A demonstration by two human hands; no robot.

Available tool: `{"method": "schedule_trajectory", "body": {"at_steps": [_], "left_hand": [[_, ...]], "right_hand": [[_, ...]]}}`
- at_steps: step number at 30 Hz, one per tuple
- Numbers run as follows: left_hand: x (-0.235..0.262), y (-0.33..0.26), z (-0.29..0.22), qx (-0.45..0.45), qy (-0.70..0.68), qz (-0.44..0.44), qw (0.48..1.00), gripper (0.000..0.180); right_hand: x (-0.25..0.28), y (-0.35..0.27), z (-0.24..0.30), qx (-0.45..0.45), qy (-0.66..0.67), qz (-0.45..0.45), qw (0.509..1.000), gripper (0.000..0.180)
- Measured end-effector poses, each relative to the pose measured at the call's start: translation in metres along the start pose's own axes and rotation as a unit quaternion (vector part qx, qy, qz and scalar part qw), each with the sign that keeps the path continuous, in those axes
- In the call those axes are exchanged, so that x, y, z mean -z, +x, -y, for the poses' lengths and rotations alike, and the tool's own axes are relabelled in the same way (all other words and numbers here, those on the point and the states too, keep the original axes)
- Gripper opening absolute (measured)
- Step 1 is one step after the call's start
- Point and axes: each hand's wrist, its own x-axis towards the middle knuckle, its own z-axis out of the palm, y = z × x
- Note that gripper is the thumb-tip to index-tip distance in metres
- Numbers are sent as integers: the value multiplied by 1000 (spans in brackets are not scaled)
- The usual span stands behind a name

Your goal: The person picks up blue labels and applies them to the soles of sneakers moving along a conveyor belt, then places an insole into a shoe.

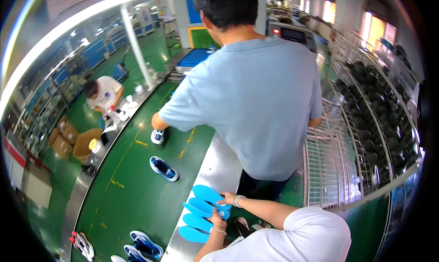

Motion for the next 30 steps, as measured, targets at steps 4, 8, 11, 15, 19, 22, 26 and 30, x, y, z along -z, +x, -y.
{"method": "schedule_trajectory", "body": {"at_steps": [4, 8, 11, 15, 19, 22, 26, 30], "left_hand": [[-64, -73, -71, 100, 16, -185, 977, 88], [-59, -77, -85, 77, 17, 78, 994, 75], [-52, -62, -57, 49, 20, -85, 995, 75], [-69, -91, -63, -42, 178, -247, 952, 72], [-66, -92, -65, -82, 255, -307, 913, 63], [-67, -93, -60, -118, 261, -300, 910, 54], [-65, -91, -55, -149, 307, -263, 902, 46], [-65, -72, -55, -174, 315, -353, 864, 51]], "right_hand": [[0, 15, 15, -101, -12, 64, 993, 68], [-22, 11, 5, 19, 74, -10, 997, 72], [-6, 4, -1, -30, 85, -7, 996, 63], [16, -10, 13, -75, 23, 11, 997, 64], [14, -13, 22, -72, -9, -5, 997, 63], [17, -13, 22, -70, -1, 9, 998, 62], [21, -10, 17, -65, 1, 3, 998, 64], [20, -8, 18, -61, -13, 13, 998, 63]]}}
